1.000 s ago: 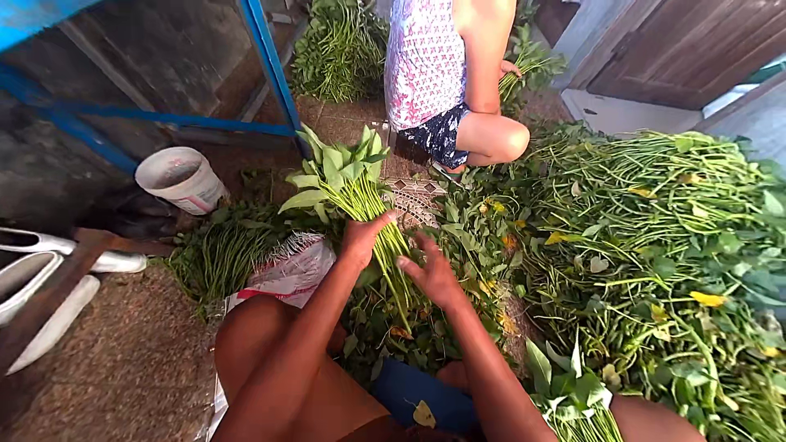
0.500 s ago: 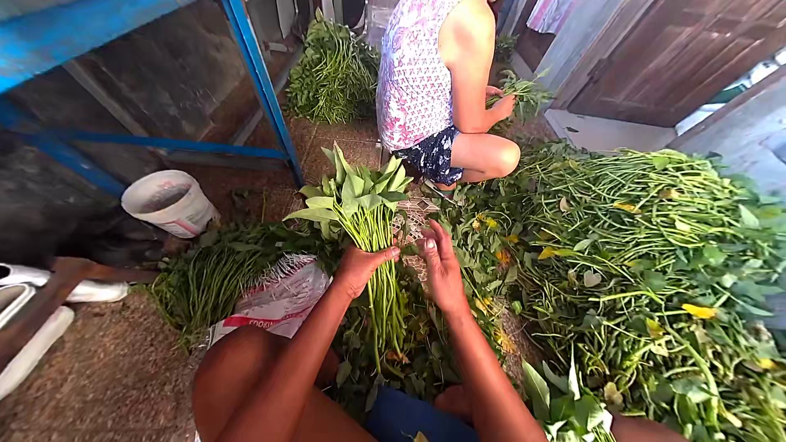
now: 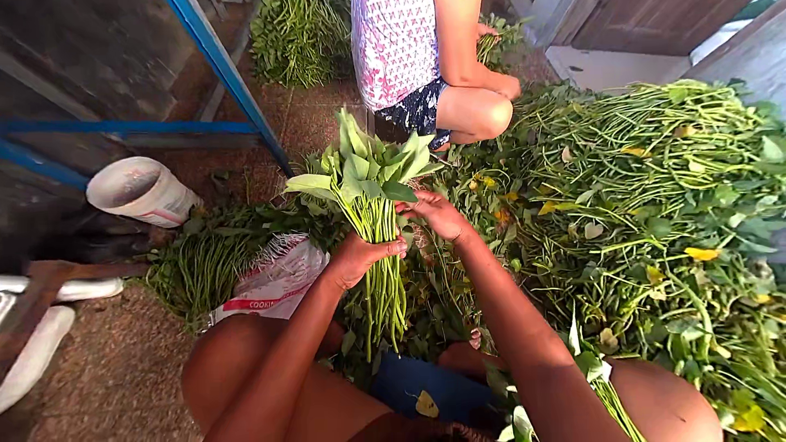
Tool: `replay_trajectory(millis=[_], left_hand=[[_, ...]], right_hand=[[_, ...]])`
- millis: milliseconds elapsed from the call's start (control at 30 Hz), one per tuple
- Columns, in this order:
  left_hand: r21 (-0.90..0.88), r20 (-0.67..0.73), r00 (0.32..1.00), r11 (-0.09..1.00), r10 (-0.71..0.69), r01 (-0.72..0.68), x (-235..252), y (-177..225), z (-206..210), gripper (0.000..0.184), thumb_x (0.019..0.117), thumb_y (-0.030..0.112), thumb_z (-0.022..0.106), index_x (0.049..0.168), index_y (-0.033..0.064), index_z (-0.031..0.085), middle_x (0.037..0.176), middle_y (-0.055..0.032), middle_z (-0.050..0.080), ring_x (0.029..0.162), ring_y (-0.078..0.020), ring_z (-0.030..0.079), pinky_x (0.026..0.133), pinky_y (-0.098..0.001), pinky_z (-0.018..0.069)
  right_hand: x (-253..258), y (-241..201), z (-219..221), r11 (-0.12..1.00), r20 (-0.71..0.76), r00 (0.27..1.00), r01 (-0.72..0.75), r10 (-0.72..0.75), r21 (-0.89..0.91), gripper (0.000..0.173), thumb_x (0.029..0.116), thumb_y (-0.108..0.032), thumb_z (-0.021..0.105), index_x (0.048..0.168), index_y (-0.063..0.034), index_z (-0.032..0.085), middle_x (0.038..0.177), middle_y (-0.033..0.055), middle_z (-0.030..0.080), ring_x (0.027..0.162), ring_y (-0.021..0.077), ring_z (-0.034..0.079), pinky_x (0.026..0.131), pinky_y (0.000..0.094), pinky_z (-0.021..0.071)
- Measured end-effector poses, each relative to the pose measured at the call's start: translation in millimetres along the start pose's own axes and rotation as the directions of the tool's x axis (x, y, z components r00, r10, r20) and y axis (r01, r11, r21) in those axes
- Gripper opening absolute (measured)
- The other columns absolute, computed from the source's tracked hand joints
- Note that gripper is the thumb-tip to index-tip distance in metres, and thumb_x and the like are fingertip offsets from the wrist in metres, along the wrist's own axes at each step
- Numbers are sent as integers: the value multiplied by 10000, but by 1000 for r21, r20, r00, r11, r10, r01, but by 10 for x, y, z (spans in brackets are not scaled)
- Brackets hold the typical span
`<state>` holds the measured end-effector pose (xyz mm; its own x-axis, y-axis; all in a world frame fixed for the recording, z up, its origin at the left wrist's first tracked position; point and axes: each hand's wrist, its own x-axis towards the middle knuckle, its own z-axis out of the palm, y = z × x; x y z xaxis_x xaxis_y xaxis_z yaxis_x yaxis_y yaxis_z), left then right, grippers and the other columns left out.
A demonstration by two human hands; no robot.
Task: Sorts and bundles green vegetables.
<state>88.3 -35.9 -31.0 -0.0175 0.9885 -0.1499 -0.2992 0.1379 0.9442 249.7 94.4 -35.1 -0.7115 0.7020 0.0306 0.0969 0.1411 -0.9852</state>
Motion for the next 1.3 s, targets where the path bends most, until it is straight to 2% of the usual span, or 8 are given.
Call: replay_trajectory(millis=[100,233,367,533,733,867,967,1300], left_hand=[[-35,-115,991,997,64,-69,15,-11,-82,322,859,-48,715,1165,7,633,907,-68,714,827,-175,709,820,-334,618],[-60,-296,951,992,93,-115,82,56,-225,367,855,-36,709,1202,21,604,945,-71,707,834,-185,709,807,-350,624],[-60,-439,897,994,54,-89,220,4,-356,396,909,-69,674,1289,-12,578,933,-93,719,786,-190,716,759,-336,629],[-120,-615,784,993,-84,12,500,-342,-566,392,949,18,691,1327,2,588,1004,-128,716,810,-208,708,764,-359,614],[63,-587,801,980,-115,187,592,-483,-539,309,917,61,758,1190,-33,650,965,-125,724,845,-179,710,811,-336,599],[31,-578,795,968,-185,247,545,-454,-460,383,894,133,802,1214,-24,660,1002,-128,735,891,-183,712,848,-349,584],[-16,-538,816,971,-210,240,463,-427,-485,625,870,165,829,1367,-52,520,1279,-220,632,1181,-266,628,1024,-436,518],[-110,-297,950,992,-98,68,74,-217,-436,400,918,60,747,1272,-22,579,1138,-143,689,1035,-200,681,935,-378,574]], right_hand=[[80,665,-283,954,-203,933,-290,298,70,435,1125,-302,366,1361,9,559,1240,145,672,1002,195,697,882,388,581],[-280,1990,-422,637,-427,598,-768,678,-64,478,1106,-293,418,1381,74,555,1337,303,605,1229,404,617,1061,539,484],[-801,2747,-128,473,-375,433,-881,820,18,593,1073,-394,520,1395,104,526,1414,335,536,1350,437,513,1137,579,394],[-656,2497,126,652,-506,506,-741,698,159,376,1055,-176,569,1354,51,603,1330,271,626,1249,374,601,1077,533,457],[-293,1362,530,789,-457,665,-357,591,501,294,1020,-74,619,1285,52,617,1081,181,681,830,199,686,698,349,592],[-438,795,807,848,-291,830,-344,475,403,240,1005,-47,630,1222,54,652,1001,146,701,811,177,695,680,324,600],[-590,563,902,919,-204,907,-324,370,226,244,1003,-54,620,1225,48,635,916,97,678,721,118,654,639,277,571],[-736,141,870,871,-5,879,-472,477,137,383,1126,-333,389,1044,-31,609,798,5,608,561,63,506,539,227,455]])
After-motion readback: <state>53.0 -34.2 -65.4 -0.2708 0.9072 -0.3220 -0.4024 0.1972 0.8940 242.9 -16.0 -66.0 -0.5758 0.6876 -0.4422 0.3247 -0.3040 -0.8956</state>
